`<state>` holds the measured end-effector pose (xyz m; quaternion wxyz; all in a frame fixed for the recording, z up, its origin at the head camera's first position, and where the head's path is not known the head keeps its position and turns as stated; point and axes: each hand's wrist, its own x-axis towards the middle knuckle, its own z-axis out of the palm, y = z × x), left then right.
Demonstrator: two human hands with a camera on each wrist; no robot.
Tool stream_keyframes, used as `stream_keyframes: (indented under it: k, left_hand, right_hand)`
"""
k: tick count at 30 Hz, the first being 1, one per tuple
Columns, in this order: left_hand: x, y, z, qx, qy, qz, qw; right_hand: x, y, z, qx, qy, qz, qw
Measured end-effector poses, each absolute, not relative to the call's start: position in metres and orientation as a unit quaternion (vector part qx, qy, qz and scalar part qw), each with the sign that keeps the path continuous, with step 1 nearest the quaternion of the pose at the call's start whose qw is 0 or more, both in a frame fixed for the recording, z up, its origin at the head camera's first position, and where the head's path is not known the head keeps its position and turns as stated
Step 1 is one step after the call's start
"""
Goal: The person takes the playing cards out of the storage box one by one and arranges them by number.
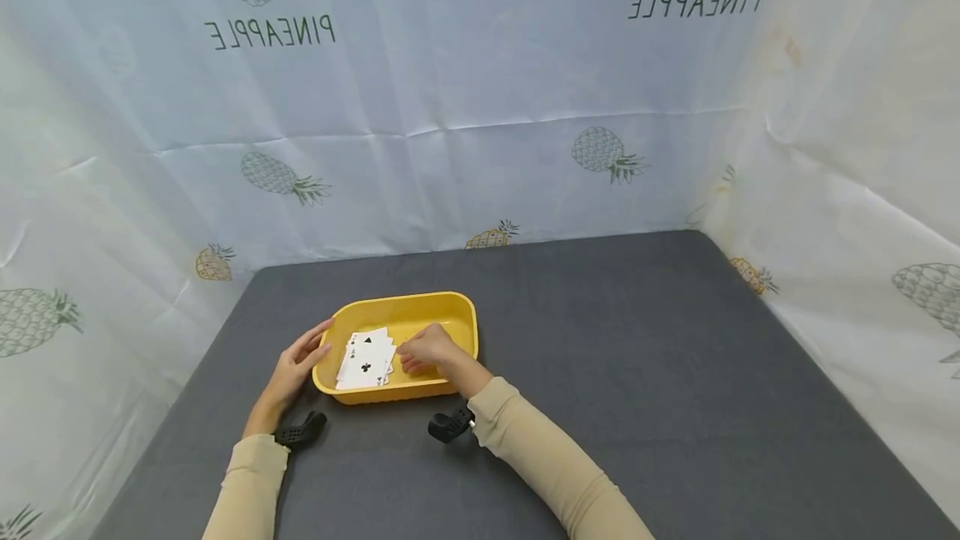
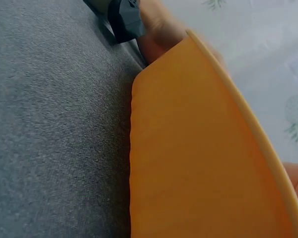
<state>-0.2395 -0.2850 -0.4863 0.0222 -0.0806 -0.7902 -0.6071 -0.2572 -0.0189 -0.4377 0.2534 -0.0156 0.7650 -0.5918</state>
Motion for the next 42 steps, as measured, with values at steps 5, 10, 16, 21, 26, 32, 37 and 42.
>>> stream_keyframes:
  k: [5, 10, 16, 21, 26, 32, 37, 42]
  left_hand:
    - [-0.236, -0.286, -0.488, -0.067, -0.787, -0.612, 0.034]
    - [-0.234, -0.289, -0.489, -0.064, -0.786, -0.613, 0.042]
    - [-0.229, -0.289, -0.492, -0.063, -0.787, -0.613, 0.029]
    - [-0.226, -0.289, -0.495, -0.071, -0.780, -0.620, 0.036]
    - [-0.231, -0.289, -0.492, -0.075, -0.776, -0.625, 0.046]
    - [-0.235, -0.288, -0.489, -0.064, -0.783, -0.617, 0.044]
    - [-0.240, -0.284, -0.490, -0.073, -0.781, -0.619, 0.042]
    - [-0.239, -0.285, -0.490, -0.068, -0.781, -0.619, 0.046]
  right_hand:
    - [-0.259, -0.032, -0.440, 0.045, 0.753, -0.602, 0.261]
    - [-0.258, -0.046, -0.438, 0.094, 0.744, -0.614, 0.247]
    - [-0.254, -0.055, -0.443, 0.130, 0.726, -0.631, 0.243]
    - [-0.251, -0.060, -0.444, 0.148, 0.731, -0.620, 0.243]
    - [-0.257, -0.066, -0.441, 0.167, 0.739, -0.611, 0.230]
    - [-0.267, -0.076, -0.442, 0.185, 0.734, -0.610, 0.234]
    - [-0.274, -0.083, -0.444, 0.194, 0.749, -0.590, 0.231]
    - [-0.277, -0.088, -0.445, 0.191, 0.756, -0.583, 0.227]
